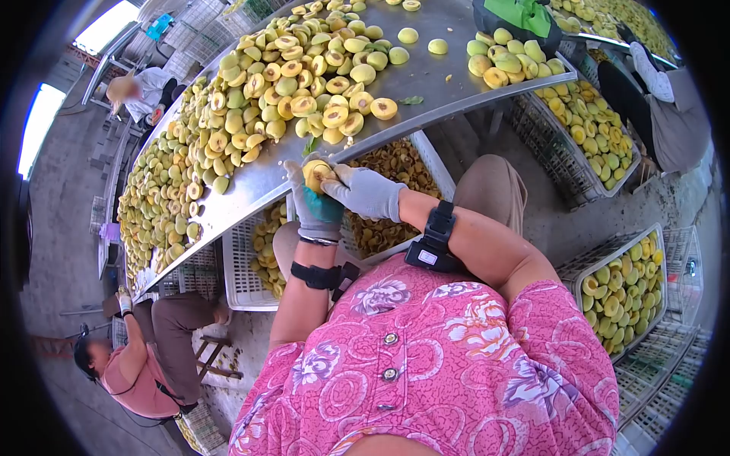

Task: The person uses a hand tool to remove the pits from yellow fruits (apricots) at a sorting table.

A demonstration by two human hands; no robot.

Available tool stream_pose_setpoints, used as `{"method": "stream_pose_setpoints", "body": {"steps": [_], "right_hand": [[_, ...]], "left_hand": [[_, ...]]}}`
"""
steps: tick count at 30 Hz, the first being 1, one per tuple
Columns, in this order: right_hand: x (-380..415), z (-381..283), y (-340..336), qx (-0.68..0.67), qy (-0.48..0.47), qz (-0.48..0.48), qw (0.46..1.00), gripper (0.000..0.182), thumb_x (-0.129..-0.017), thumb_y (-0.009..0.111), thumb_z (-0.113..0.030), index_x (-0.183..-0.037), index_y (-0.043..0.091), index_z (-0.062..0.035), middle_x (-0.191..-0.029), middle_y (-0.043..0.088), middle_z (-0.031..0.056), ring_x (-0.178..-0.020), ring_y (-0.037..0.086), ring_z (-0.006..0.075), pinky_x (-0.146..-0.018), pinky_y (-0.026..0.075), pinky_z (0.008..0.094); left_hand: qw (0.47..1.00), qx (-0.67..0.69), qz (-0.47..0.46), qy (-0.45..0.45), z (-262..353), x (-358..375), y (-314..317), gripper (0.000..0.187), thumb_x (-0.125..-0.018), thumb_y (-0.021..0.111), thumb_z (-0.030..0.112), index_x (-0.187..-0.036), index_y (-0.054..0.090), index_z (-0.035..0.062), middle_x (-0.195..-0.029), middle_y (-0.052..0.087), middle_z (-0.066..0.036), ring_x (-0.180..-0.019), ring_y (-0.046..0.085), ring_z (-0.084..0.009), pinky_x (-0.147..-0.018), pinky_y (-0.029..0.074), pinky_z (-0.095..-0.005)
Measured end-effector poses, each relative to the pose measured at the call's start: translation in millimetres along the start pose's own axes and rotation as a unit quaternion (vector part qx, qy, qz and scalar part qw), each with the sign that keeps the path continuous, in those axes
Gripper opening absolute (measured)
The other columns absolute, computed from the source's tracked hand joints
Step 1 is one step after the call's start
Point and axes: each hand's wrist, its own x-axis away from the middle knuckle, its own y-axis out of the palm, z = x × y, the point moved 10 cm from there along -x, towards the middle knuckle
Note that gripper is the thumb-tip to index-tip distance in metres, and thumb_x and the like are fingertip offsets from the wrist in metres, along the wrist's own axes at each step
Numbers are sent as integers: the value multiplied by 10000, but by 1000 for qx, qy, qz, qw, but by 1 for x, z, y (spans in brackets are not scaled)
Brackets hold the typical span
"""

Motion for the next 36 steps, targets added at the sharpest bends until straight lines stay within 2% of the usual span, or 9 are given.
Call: {"method": "stream_pose_setpoints", "body": {"steps": [2,5,12,15,17,20,25,29,36], "right_hand": [[-1,-6,-3,3,-75,47,996,398,-982,482,-349,-1192,513,-13,-943,647,221,-842,649,345,-731,493,403],[-3,7,3,17,-20,20,999,437,-978,453,-374,-1138,516,28,-977,631,294,-908,612,453,-780,480,473],[-1,10,13,84,-41,-28,995,395,-973,470,-340,-1107,518,29,-921,630,290,-874,609,465,-738,481,479],[5,-4,10,95,-58,-54,992,362,-983,473,-347,-1089,496,-2,-882,642,206,-763,645,365,-650,499,414],[18,-1,13,-35,97,-144,984,375,-986,467,-401,-1051,509,-34,-715,581,84,-541,593,205,-502,469,342],[24,12,26,-117,137,-183,966,363,-983,466,-446,-966,506,-85,-639,473,-10,-433,470,85,-379,382,284],[38,24,40,-258,195,-237,916,361,-968,482,-480,-885,474,-129,-586,436,-27,-372,413,91,-313,302,257],[52,31,62,-417,265,-299,816,389,-953,487,-527,-863,471,-148,-554,389,-75,-353,332,49,-311,255,229],[62,22,64,-492,269,-346,752,373,-939,511,-537,-867,482,-172,-550,375,-94,-363,304,34,-328,193,211]], "left_hand": [[1000,-4,1,-5,-1,1,0,522,-899,554,564,-990,591,52,-928,603,-74,-887,586,-189,-803,509,-325],[999,-27,-28,12,0,-1,6,525,-906,543,563,-965,590,43,-897,600,-75,-860,586,-197,-792,506,-339],[999,-14,-4,40,4,-1,2,531,-926,513,548,-873,579,24,-828,587,-105,-779,575,-253,-767,507,-392],[999,-34,13,9,5,3,1,547,-929,502,553,-847,581,17,-805,588,-125,-760,578,-267,-751,513,-402],[999,-47,17,-8,4,7,3,560,-931,493,558,-831,583,14,-795,593,-135,-752,582,-273,-745,517,-407],[996,-88,10,-7,6,8,8,595,-936,470,572,-780,589,10,-792,609,-153,-738,598,-279,-722,527,-399],[958,-279,8,-56,4,4,1,639,-927,457,604,-750,599,7,-737,631,-154,-652,619,-256,-618,538,-355],[950,-303,-5,-78,0,10,3,637,-922,467,604,-748,597,5,-714,633,-150,-645,626,-250,-602,538,-352],[966,-247,-66,-33,-3,9,4,609,-927,493,575,-730,605,9,-721,646,-145,-664,634,-232,-636,537,-341]]}}
